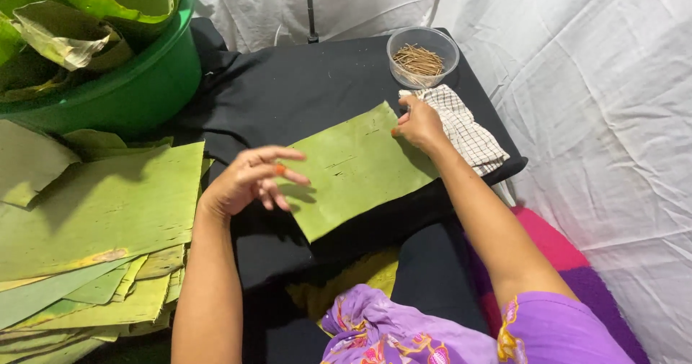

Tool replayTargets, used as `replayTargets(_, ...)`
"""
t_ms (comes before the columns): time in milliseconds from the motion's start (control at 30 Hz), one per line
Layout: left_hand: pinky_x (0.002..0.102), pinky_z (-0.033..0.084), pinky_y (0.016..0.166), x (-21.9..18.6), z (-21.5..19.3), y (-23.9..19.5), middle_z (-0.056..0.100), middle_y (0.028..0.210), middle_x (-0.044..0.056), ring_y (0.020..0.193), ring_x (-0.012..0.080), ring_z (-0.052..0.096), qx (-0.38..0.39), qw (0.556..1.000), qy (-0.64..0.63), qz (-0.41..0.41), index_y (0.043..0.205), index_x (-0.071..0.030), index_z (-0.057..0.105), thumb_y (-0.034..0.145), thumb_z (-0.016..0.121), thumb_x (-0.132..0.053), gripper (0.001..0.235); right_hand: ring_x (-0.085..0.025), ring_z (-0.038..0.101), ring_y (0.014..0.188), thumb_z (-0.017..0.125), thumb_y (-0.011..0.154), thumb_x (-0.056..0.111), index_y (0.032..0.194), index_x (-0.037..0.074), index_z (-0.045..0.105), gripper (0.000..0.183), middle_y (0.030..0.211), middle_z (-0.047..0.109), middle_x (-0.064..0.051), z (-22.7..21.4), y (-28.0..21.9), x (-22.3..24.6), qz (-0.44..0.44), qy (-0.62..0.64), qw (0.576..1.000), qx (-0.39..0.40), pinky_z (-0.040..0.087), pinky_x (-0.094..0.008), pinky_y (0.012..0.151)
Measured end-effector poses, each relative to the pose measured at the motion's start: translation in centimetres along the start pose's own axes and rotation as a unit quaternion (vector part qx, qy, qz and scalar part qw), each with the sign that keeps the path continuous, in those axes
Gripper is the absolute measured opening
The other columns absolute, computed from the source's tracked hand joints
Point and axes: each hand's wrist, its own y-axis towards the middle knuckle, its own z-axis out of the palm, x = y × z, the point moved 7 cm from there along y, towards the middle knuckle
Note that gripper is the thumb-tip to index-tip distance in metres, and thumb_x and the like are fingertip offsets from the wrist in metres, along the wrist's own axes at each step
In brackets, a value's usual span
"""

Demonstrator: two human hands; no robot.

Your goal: Cleaning banana leaves with a cloth and folding them into cone shapes for food preparation.

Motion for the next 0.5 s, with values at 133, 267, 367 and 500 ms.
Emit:
replayTargets(133,0.018,0.054,0.045,2.4,-5.6,2.6,0.078,0.097,0.013,0.060,0.0133,0.071,-0.186,0.970,0.114,0.104,0.127,-0.012,0.069,0.089,0.072,-0.013,0.038,-0.040,0.048,0.123,0.085,0.079,0.027,0.139,0.020,0.062,0.065,0.128,0.054,-0.012,-2.1,-2.9,3.2,-0.022,-0.130,0.990,-0.058,0.046,-0.062,0.096)
replayTargets(267,0.042,0.057,0.089,4.0,-6.1,3.7,0.062,0.123,0.004,0.112,0.0247,0.063,-0.248,0.779,0.576,0.025,0.140,-0.022,0.059,0.074,0.086,-0.040,0.073,-0.040,0.039,0.127,0.071,0.091,0.023,0.137,0.024,0.063,0.047,0.135,0.049,-0.014,-3.4,-2.0,0.5,-0.034,-0.211,0.970,-0.113,0.032,-0.068,0.096)
replayTargets(367,0.048,0.054,0.098,3.6,-4.6,3.5,0.055,0.128,0.004,0.121,0.0282,0.053,-0.224,0.765,0.603,-0.033,0.148,-0.021,0.051,0.074,0.086,-0.044,0.085,-0.042,0.054,0.112,0.068,0.088,0.015,0.130,0.028,0.069,0.043,0.118,0.054,-0.012,-3.9,-1.1,-2.9,-0.040,-0.219,0.969,-0.107,0.046,-0.062,0.088)
replayTargets(500,0.052,0.054,0.099,3.5,-4.5,3.4,0.054,0.121,0.006,0.119,0.0313,0.058,-0.225,0.781,0.580,-0.044,0.146,-0.022,0.052,0.074,0.088,-0.038,0.082,-0.034,0.059,0.094,0.064,0.077,0.004,0.111,0.023,0.078,0.042,0.101,0.058,-0.009,-7.7,-4.3,2.3,-0.267,-0.203,0.896,-0.290,0.047,-0.042,0.086)
